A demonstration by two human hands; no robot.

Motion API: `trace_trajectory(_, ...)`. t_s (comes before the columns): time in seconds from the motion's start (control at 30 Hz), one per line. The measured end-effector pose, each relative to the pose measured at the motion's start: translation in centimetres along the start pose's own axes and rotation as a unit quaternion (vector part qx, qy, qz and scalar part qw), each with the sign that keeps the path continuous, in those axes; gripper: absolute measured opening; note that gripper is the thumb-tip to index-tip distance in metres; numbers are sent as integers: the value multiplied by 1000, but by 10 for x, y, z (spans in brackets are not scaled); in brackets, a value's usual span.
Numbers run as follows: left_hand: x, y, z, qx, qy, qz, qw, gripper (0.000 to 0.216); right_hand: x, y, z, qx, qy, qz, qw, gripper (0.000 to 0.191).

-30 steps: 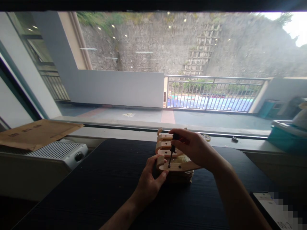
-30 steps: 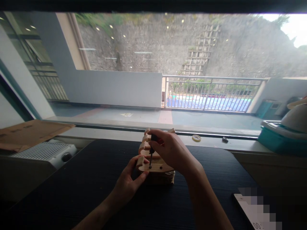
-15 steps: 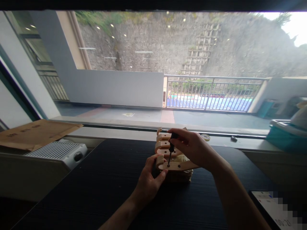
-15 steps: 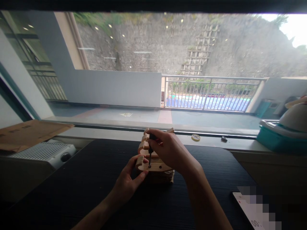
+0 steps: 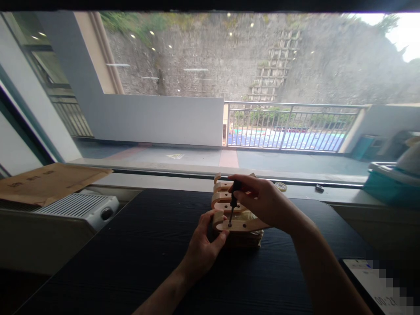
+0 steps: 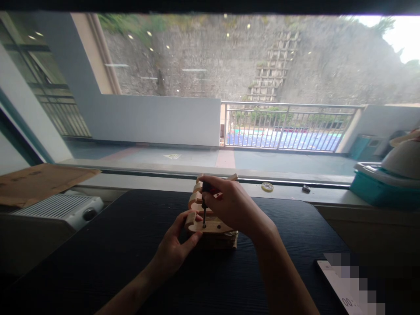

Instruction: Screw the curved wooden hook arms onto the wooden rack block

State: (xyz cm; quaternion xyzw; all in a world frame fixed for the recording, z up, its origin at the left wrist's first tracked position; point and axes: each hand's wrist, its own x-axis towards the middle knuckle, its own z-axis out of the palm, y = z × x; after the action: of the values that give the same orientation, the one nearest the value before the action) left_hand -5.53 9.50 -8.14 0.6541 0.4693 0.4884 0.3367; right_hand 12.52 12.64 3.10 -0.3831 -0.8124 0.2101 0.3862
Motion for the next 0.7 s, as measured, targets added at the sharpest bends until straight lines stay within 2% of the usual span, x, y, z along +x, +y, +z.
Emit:
trace_trajectory(0.3, 1, 1, 0, 2, -3, -4, 1000, 37, 3, 6, 2, 8, 22, 5, 1000, 28)
trace_trajectory(0.5, 1, 1, -1, -5, -9, -6, 1000, 40, 1, -1, 2, -2, 4, 5, 1000, 39)
trace_trajectory(0.7, -1, 0, -1, -3, -8, 3, 1000, 37, 2, -1, 3, -17, 15, -4, 1000, 33)
